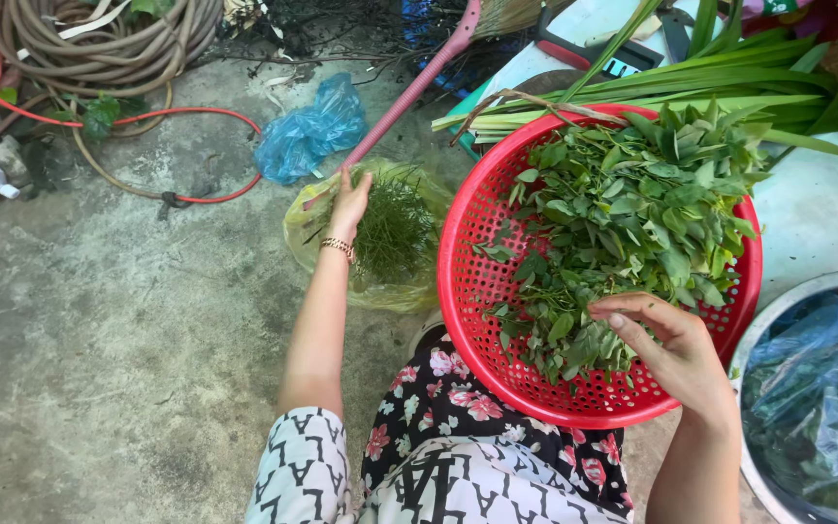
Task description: The person sits and repeatedly picks leafy stems from a red basket, plucks leaves by hand, and places them into a blue plastic bag inside a metal bowl. The stems are discarded into a yellow bag on the floor.
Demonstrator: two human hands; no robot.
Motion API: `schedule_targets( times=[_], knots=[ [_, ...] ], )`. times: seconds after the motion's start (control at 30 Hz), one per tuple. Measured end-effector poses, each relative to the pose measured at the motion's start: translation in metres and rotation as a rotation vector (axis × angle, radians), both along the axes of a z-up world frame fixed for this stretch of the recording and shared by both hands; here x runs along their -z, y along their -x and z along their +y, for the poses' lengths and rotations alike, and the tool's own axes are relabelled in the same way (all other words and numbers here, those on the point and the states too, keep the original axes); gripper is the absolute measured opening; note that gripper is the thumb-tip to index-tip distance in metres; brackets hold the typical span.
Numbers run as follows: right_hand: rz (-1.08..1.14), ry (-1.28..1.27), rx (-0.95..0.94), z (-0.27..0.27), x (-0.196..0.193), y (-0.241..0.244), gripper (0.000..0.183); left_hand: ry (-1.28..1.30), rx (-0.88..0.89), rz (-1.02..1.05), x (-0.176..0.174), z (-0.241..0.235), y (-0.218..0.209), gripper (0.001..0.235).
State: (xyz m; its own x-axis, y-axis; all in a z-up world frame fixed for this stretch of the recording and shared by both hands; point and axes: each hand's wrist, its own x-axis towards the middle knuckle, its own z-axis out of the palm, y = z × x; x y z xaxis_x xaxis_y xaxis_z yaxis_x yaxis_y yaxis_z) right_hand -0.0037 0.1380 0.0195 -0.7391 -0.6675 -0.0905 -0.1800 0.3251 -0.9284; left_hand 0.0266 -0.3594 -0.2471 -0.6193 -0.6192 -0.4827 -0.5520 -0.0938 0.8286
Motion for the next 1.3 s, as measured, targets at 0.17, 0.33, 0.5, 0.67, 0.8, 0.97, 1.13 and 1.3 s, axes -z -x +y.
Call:
schedule_targets(
  times=[0.17,0.33,0.5,0.67,0.8,0.97,1.13,1.3],
  knots=[
    [-0.121,0.195,0.188,0.013,0.017,-0.003,0.019,0.038,-0.043,-0.028,-0.009,0.001,-0.023,0.067],
    [-0.121,0.203,0.336,0.036,0.039,-0.008,0.015,0.469,-0.026,0.339,-0.02,0.009,-0.023,0.054],
    [-0.093,0.181,0.408,0.064,0.049,-0.013,0.015,0.679,0.091,0.0,-0.061,0.034,-0.016,0.069],
    [-0.051,0.159,0.457,0.086,0.056,-0.02,0.015,1.197,0.241,0.21,-0.131,0.08,-0.016,0.056],
    [0.089,0.058,0.506,0.088,0.06,-0.013,0.013,0.957,0.265,0.527,-0.183,0.143,-0.03,0.034],
    [0.285,-0.017,0.427,0.052,0.065,-0.001,0.013,0.582,0.706,0.673,-0.212,0.244,-0.021,0.018],
    [0.363,-0.146,0.404,0.015,0.07,-0.011,0.02,0.314,0.958,0.716,-0.207,0.302,0.028,0.028],
    [0.246,-0.016,0.406,0.034,0.073,-0.013,0.025,0.121,1.156,0.663,-0.202,0.315,0.049,0.022]
  ],
)
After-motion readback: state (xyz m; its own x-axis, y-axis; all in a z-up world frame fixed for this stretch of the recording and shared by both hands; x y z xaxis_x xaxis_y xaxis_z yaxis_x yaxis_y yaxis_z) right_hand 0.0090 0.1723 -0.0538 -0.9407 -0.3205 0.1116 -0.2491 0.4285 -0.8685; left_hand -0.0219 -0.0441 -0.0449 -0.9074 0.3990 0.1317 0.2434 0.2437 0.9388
